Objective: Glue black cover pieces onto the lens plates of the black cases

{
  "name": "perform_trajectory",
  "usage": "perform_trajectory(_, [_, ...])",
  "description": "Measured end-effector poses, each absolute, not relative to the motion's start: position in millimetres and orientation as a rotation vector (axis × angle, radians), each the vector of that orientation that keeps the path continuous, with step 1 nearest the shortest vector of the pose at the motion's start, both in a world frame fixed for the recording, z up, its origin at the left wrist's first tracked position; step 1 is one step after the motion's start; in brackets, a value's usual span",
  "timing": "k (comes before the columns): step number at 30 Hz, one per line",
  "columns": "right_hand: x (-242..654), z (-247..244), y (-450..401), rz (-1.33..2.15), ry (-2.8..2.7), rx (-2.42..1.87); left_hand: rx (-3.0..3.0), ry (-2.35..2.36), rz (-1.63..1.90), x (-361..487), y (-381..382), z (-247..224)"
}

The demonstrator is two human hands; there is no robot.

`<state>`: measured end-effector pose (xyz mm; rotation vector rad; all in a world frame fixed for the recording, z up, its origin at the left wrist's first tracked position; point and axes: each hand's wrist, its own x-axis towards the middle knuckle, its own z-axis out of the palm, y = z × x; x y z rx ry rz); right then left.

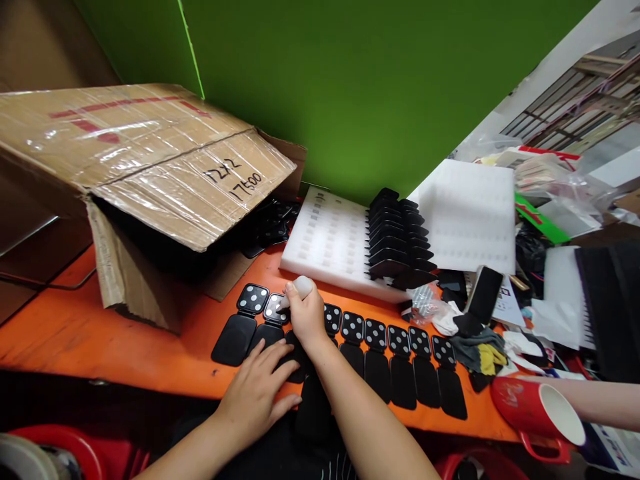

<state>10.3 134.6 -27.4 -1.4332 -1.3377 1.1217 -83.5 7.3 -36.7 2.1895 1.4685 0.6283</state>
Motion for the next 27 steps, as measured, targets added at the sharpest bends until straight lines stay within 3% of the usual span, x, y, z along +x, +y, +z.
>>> perform_trajectory(27, [2.0, -22.6, 141.1, 1.14, -1.259, -1.402, 2.161, 1.464, 0.633, -83.1, 8.2, -37.9])
